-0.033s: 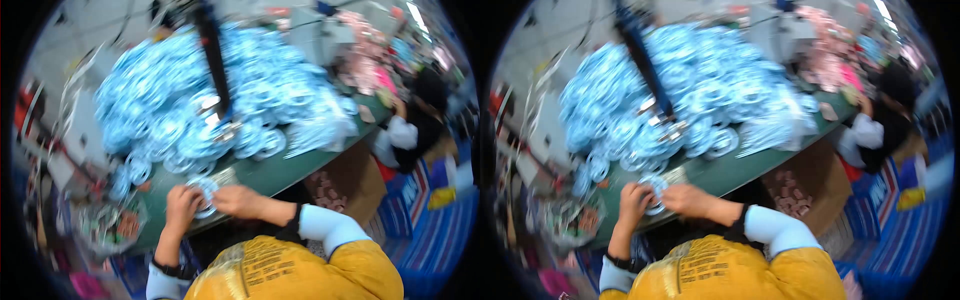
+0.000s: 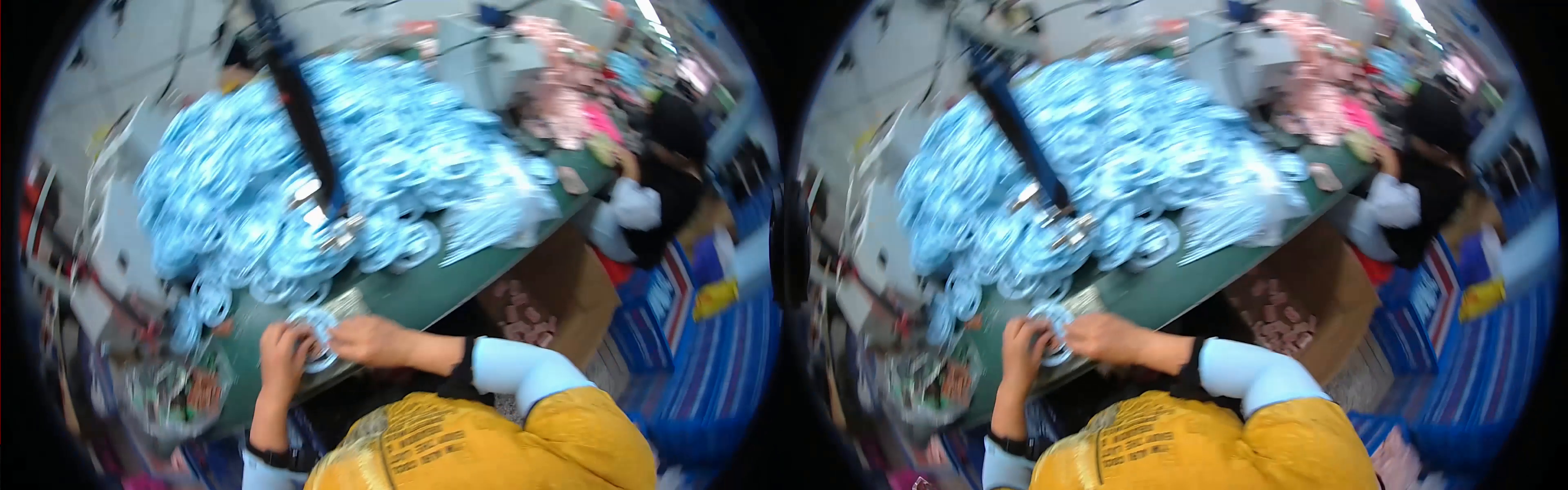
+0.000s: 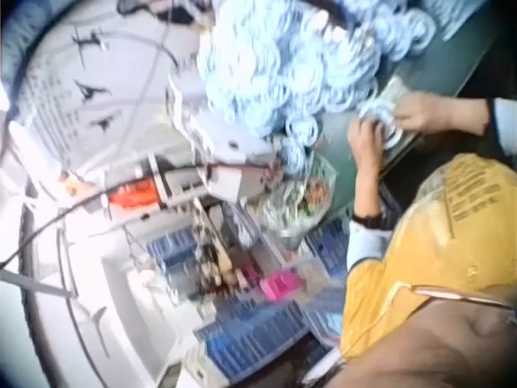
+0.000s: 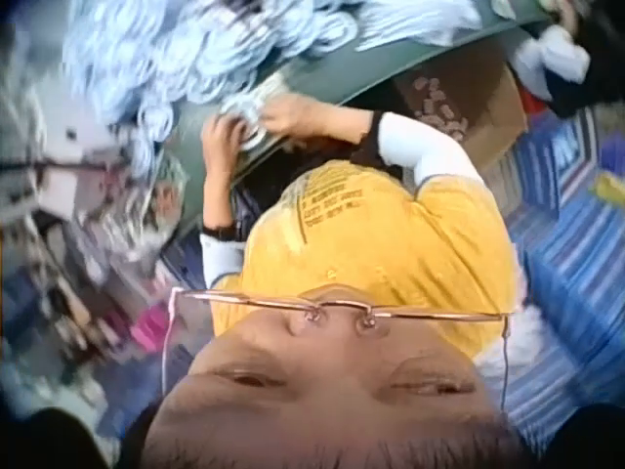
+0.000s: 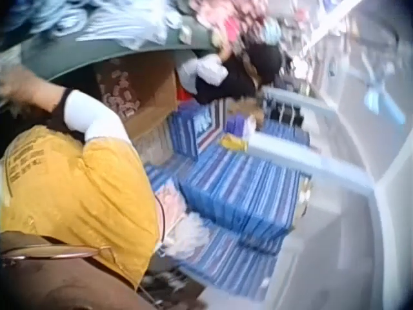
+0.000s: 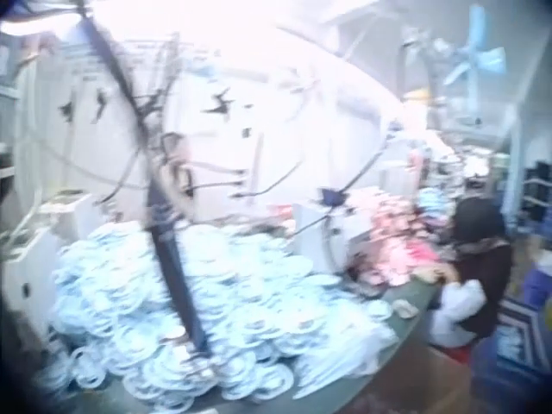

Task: Assembling small electronic components into blue circular frames using an electric screwdriver.

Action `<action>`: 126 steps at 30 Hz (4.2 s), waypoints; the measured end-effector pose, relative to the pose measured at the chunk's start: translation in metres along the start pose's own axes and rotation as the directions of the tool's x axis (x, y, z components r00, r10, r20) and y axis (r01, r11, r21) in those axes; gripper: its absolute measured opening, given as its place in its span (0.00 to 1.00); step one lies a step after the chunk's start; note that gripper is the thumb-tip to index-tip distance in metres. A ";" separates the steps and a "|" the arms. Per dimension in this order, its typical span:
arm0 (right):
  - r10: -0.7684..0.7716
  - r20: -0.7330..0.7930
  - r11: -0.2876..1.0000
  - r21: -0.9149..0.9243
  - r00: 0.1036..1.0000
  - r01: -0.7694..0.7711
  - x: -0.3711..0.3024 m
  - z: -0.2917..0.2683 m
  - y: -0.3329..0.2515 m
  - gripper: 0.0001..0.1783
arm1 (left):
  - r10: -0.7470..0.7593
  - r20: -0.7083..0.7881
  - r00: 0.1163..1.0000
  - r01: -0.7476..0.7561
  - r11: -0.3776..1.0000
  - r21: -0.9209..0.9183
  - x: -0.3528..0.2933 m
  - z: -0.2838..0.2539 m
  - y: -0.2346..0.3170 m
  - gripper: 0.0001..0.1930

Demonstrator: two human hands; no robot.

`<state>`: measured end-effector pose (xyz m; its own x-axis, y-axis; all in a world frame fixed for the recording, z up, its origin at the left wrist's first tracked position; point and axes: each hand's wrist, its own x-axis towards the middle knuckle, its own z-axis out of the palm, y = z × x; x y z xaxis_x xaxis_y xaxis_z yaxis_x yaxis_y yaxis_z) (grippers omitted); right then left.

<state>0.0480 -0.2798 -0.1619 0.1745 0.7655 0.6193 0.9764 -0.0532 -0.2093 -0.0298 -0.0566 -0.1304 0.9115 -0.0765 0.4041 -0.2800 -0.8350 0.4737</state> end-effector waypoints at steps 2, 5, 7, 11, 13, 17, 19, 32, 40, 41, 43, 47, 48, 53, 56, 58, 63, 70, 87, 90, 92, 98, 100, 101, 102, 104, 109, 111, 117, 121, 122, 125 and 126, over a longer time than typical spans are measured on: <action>0.037 0.024 0.995 -0.090 0.999 -0.035 0.005 -0.007 -0.009 0.19 | -0.046 -0.019 0.999 0.046 0.999 -0.020 -0.011 -0.010 0.005 0.09; 0.153 0.040 0.961 -0.240 0.987 -0.139 -0.019 -0.018 -0.005 0.24 | -0.012 -0.017 1.000 0.012 0.999 -0.049 -0.014 -0.004 0.001 0.07; 0.255 -0.035 0.935 -0.246 0.966 -0.255 -0.037 -0.029 -0.007 0.23 | -0.042 0.016 0.999 0.043 0.998 -0.055 -0.011 -0.001 0.004 0.06; 0.447 -0.045 0.851 -0.288 0.894 -0.440 -0.070 -0.029 -0.005 0.29 | -0.009 0.023 1.000 0.011 0.998 -0.065 -0.010 -0.002 0.009 0.05; 0.471 -0.094 0.830 -0.289 0.877 -0.477 -0.081 -0.023 -0.002 0.26 | -0.008 -0.018 1.000 0.006 0.997 -0.077 -0.010 0.000 0.007 0.06; 0.481 -0.066 0.819 -0.322 0.874 -0.475 -0.083 -0.011 0.001 0.24 | 0.028 -0.031 0.999 -0.030 0.997 -0.076 -0.009 0.001 0.004 0.06; 0.456 -0.102 0.827 -0.320 0.884 -0.463 -0.083 -0.011 0.001 0.22 | 0.017 -0.023 1.000 -0.019 0.998 -0.068 -0.010 0.000 0.006 0.06; 0.434 -0.116 0.830 -0.336 0.894 -0.446 -0.080 -0.015 0.000 0.19 | -0.041 0.016 0.999 0.042 0.996 -0.073 -0.008 -0.004 0.013 0.05; 0.470 -0.076 0.817 -0.339 0.880 -0.466 -0.076 -0.019 -0.003 0.22 | -0.031 0.007 0.999 0.032 0.996 -0.083 -0.009 0.000 0.003 0.05; 0.473 -0.078 0.815 -0.339 0.878 -0.469 -0.077 -0.016 -0.002 0.22 | -0.038 -0.001 0.999 0.037 0.995 -0.092 -0.009 0.000 0.002 0.05; 0.417 -0.141 0.822 -0.364 0.898 -0.438 -0.077 -0.014 0.000 0.19 | 0.000 0.048 0.999 0.001 1.000 -0.024 -0.009 -0.004 -0.005 0.05; 0.423 -0.144 0.826 -0.343 0.894 -0.447 -0.079 -0.014 0.000 0.19 | 0.029 0.067 0.997 -0.028 1.000 -0.003 -0.003 -0.007 0.005 0.05; 0.416 -0.154 0.828 -0.344 0.896 -0.444 -0.080 -0.014 0.001 0.19 | 0.034 0.068 0.997 -0.034 0.999 -0.001 -0.003 -0.006 0.007 0.05; 0.425 -0.163 0.828 -0.326 0.890 -0.455 -0.080 -0.011 0.001 0.19 | 0.021 0.073 0.997 -0.023 0.999 0.029 -0.007 -0.006 0.004 0.05; 0.397 -0.184 0.837 -0.329 0.899 -0.437 -0.081 -0.012 0.001 0.19 | 0.061 0.058 0.996 -0.065 0.996 0.055 -0.005 -0.007 0.007 0.05; 0.403 -0.180 0.839 -0.320 0.897 -0.441 -0.081 -0.011 0.003 0.19 | 0.084 0.046 0.995 -0.087 0.994 0.067 -0.005 -0.006 0.008 0.05; 0.415 -0.184 0.833 -0.318 0.891 -0.453 -0.081 -0.007 0.003 0.19 | 0.034 0.084 0.996 -0.037 0.999 0.038 -0.004 -0.006 0.007 0.05; 0.453 -0.114 0.824 -0.325 0.884 -0.464 -0.079 -0.013 -0.001 0.20 | 0.030 0.107 0.994 -0.037 0.997 0.068 -0.003 -0.010 0.010 0.05; 0.483 -0.075 0.822 -0.302 0.872 -0.482 -0.078 -0.016 -0.002 0.21 | 0.007 0.114 0.993 -0.008 1.000 0.014 -0.003 -0.012 0.011 0.04; 0.482 -0.081 0.823 -0.301 0.873 -0.482 -0.079 -0.015 -0.001 0.20 | -0.031 0.120 0.992 0.031 1.000 0.001 -0.003 -0.012 0.013 0.05; 0.478 -0.087 0.823 -0.303 0.874 -0.480 -0.078 -0.014 -0.001 0.20 | -0.047 0.117 0.992 0.049 0.999 -0.013 -0.005 -0.009 0.006 0.05; 0.472 -0.097 0.824 -0.306 0.877 -0.477 -0.078 -0.014 -0.001 0.20 | -0.025 0.107 0.994 0.025 1.000 0.003 -0.004 -0.010 0.008 0.05; 0.460 -0.108 0.826 -0.311 0.881 -0.470 -0.079 -0.013 -0.001 0.20 | -0.029 0.108 0.994 0.028 1.000 0.005 -0.004 -0.011 0.008 0.05; 0.459 -0.107 0.826 -0.313 0.882 -0.468 -0.079 -0.013 0.000 0.20 | -0.025 0.106 0.994 0.024 1.000 0.007 -0.004 -0.010 0.008 0.05; 0.433 -0.145 0.832 -0.317 0.890 -0.456 -0.079 -0.012 0.001 0.19 | -0.020 0.105 0.994 0.020 1.000 0.009 -0.004 -0.010 0.008 0.05; 0.406 -0.182 0.836 -0.322 0.896 -0.444 -0.079 -0.012 0.002 0.18 | 0.001 0.098 0.995 -0.002 1.000 0.010 -0.002 -0.011 0.011 0.05; 0.474 -0.080 0.825 -0.308 0.877 -0.474 -0.077 -0.020 -0.003 0.19 | 0.016 0.089 0.996 -0.015 1.000 -0.021 -0.002 -0.012 0.014 0.05; 0.475 -0.079 0.824 -0.310 0.876 -0.475 -0.076 -0.019 -0.003 0.19 | 0.018 0.110 0.994 -0.017 1.000 -0.008 -0.003 -0.013 0.009 0.04; 0.487 -0.064 0.822 -0.302 0.871 -0.482 -0.078 -0.019 -0.004 0.19 | 0.055 0.084 0.995 -0.056 0.998 0.010 -0.003 -0.011 0.008 0.04; 0.407 -0.173 0.839 -0.317 0.897 -0.441 -0.077 -0.017 -0.002 0.17 | 0.040 0.080 0.996 -0.039 0.999 -0.010 -0.003 -0.012 0.008 0.04; 0.405 -0.172 0.841 -0.315 0.898 -0.440 -0.077 -0.016 -0.002 0.17 | 0.043 0.089 0.995 -0.042 0.999 -0.011 -0.003 -0.012 0.007 0.04; 0.411 -0.159 0.845 -0.304 0.898 -0.440 -0.078 -0.015 -0.001 0.17 | 0.050 0.084 0.995 -0.049 0.999 -0.017 -0.003 -0.012 0.008 0.04; 0.452 -0.117 0.835 -0.293 0.884 -0.465 -0.079 -0.015 -0.002 0.18 | 0.054 0.072 0.996 -0.053 0.998 -0.022 -0.003 -0.012 0.008 0.04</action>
<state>0.0346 -0.3495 -0.1989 0.6104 0.5781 0.5415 0.7715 -0.5889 -0.2410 -0.0380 -0.0565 -0.1182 0.9142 -0.1606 0.3722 -0.3345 -0.8175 0.4689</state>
